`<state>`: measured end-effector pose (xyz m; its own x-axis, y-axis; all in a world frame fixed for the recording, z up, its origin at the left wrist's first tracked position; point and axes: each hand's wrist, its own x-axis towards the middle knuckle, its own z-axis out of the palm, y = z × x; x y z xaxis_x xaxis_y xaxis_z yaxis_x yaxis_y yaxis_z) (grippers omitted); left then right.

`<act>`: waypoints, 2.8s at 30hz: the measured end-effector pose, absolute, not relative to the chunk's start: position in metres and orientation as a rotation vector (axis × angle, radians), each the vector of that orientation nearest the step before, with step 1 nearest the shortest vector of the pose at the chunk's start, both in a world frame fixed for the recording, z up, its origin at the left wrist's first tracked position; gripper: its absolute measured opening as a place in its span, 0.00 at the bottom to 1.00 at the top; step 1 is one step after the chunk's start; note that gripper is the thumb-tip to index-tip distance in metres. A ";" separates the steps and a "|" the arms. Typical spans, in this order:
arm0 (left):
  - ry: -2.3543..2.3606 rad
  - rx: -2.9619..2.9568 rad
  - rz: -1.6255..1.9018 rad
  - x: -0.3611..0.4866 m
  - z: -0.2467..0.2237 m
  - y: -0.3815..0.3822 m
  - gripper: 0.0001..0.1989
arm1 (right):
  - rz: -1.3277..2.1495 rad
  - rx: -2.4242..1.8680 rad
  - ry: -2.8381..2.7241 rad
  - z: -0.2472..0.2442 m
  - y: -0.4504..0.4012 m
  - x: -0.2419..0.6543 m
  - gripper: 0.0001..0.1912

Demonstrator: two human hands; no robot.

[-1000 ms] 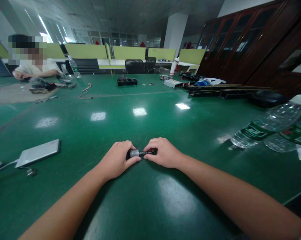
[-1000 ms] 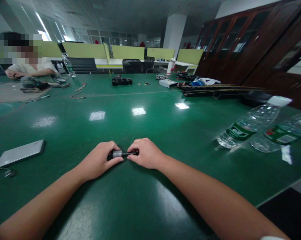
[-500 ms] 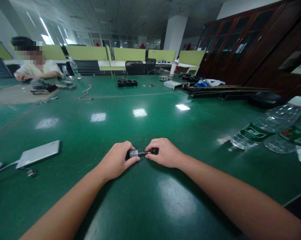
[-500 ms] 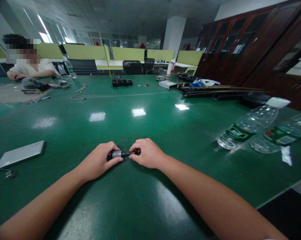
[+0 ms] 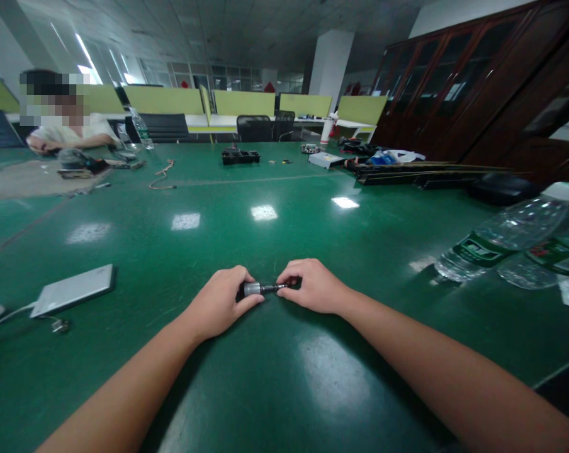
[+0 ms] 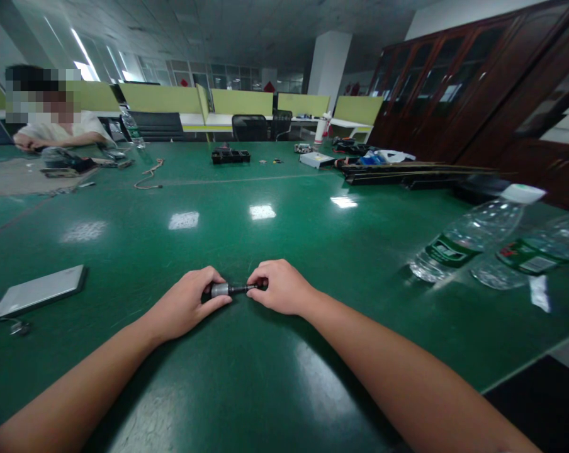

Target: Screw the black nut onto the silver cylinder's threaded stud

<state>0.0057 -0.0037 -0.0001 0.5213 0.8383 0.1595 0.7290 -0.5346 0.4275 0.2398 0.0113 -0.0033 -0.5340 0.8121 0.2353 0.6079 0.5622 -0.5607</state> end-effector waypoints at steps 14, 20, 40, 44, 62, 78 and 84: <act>1.308 2.439 0.522 0.006 0.002 -0.005 0.14 | 0.553 -1.159 -2.333 -0.002 0.012 0.243 0.04; 1.319 2.435 0.530 0.006 0.002 -0.004 0.14 | 0.434 -1.350 -2.352 0.005 0.017 0.255 0.04; 1.277 2.449 0.539 0.005 0.001 -0.003 0.13 | 0.608 -1.185 -2.318 -0.002 0.009 0.242 0.09; 1.145 2.537 0.537 0.006 0.001 -0.003 0.12 | 0.576 -1.084 -2.355 -0.006 0.005 0.228 0.08; 1.143 2.625 0.455 0.007 -0.001 -0.004 0.16 | 0.485 -0.987 -2.365 -0.014 0.005 0.224 0.07; 1.154 2.618 0.467 0.006 0.000 -0.004 0.15 | 0.483 -0.955 -2.383 -0.011 0.007 0.227 0.07; 1.150 2.620 0.472 0.005 -0.001 -0.004 0.15 | 0.480 -0.945 -2.394 -0.011 0.006 0.228 0.07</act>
<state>0.0054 -0.0039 -0.0011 0.6382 0.7448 0.1949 0.6670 -0.6613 0.3432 0.2278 0.0065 -0.0107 -0.6231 0.7076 0.3333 0.5246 0.6941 -0.4929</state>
